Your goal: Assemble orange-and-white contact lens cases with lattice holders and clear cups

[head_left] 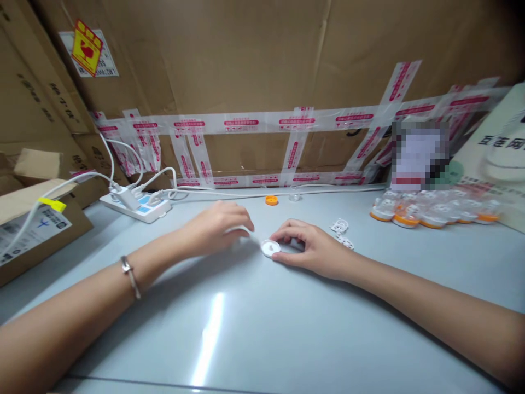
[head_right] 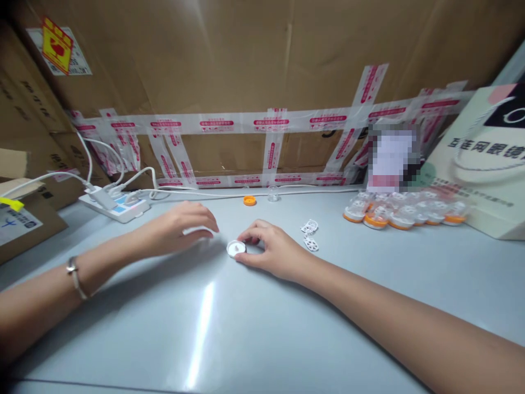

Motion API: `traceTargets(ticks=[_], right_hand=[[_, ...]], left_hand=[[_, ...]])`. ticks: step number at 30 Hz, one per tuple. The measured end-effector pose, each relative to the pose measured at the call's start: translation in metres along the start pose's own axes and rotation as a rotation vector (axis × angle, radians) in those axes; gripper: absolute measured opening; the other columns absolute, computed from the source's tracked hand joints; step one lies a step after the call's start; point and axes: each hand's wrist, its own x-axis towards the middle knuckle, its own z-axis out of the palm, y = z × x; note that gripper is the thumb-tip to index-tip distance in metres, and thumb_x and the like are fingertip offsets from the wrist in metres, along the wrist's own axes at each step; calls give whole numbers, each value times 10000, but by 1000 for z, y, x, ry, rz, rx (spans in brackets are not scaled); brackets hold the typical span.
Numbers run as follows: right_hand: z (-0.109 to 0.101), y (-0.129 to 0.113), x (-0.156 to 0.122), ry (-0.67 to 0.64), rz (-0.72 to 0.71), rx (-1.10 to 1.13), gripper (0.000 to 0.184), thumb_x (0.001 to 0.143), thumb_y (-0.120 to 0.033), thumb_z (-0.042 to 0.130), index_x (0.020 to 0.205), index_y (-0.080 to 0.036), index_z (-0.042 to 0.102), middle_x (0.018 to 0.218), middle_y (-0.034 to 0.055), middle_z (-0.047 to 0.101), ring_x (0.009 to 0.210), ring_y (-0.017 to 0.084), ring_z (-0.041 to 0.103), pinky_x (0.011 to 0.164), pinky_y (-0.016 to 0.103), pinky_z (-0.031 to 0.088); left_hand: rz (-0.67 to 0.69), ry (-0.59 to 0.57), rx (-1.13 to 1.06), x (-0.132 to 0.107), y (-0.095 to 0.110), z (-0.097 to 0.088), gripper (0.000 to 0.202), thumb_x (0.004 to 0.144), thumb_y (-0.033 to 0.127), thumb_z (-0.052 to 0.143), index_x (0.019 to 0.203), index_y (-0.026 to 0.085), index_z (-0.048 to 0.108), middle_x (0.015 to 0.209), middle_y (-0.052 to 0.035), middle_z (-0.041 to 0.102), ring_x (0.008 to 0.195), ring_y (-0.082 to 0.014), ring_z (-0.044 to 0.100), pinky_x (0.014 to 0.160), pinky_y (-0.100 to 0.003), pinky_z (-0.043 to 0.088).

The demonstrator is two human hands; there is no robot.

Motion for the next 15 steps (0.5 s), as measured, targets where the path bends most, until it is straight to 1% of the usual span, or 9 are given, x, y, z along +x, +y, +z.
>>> traceTargets(ticks=[1, 2, 4, 5, 7, 9, 12, 15], right_hand=[[0, 0, -1, 2, 4, 2, 225, 735, -343, 635, 905, -197, 660, 932, 38, 570, 836, 148, 544, 763, 281, 432], [0, -1, -1, 3, 6, 3, 221, 733, -345, 634, 900, -202, 660, 940, 38, 569, 838, 150, 546, 764, 282, 435], [1, -2, -1, -4, 4, 4, 217, 730, -348, 632, 895, -211, 659, 948, 38, 568, 841, 152, 549, 764, 282, 438], [2, -2, -1, -6, 2, 3, 215, 728, -349, 631, 893, -214, 659, 946, 37, 568, 842, 153, 549, 763, 281, 439], [3, -2, -1, -6, -2, 0, 217, 727, -354, 628, 893, -217, 658, 939, 35, 567, 846, 153, 550, 763, 278, 440], [3, -2, -1, -3, -4, -4, 226, 728, -365, 625, 897, -219, 657, 939, 34, 567, 854, 154, 551, 768, 276, 440], [3, -2, -2, -1, -6, -13, 231, 730, -371, 622, 903, -222, 656, 949, 33, 571, 869, 153, 552, 771, 272, 440], [3, -1, -2, 8, -20, -19, 240, 729, -369, 621, 917, -223, 650, 950, 32, 571, 870, 152, 550, 774, 270, 441]], left_hand=[[-66, 10, -29, -4, -8, -12, 158, 858, 212, 493, 862, 163, 643, 886, -43, 660, 824, -146, 585, 751, -252, 404], [-167, -3, -41, -9, -16, -24, 153, 847, 237, 507, 862, 170, 643, 895, -40, 662, 820, -146, 589, 750, -246, 416], [-334, -84, -51, -23, -32, -43, 151, 799, 303, 560, 826, 190, 656, 848, -17, 673, 779, -149, 596, 715, -237, 431], [-401, -144, -54, -29, -40, -48, 160, 785, 319, 564, 825, 198, 660, 841, -11, 676, 777, -153, 598, 702, -233, 435], [-492, -234, -26, -41, -52, -50, 174, 772, 330, 550, 819, 208, 665, 834, -8, 678, 771, -156, 599, 682, -227, 434], [-534, -297, 36, -48, -59, -46, 198, 770, 327, 523, 835, 204, 664, 857, -19, 675, 781, -160, 595, 682, -227, 429], [-572, -370, 103, -52, -63, -42, 224, 766, 316, 498, 858, 188, 657, 883, -34, 671, 794, -166, 589, 684, -230, 424], [-618, -449, 59, -56, -64, -48, 205, 754, 318, 513, 844, 197, 653, 845, -20, 672, 769, -161, 591, 657, -219, 419]])
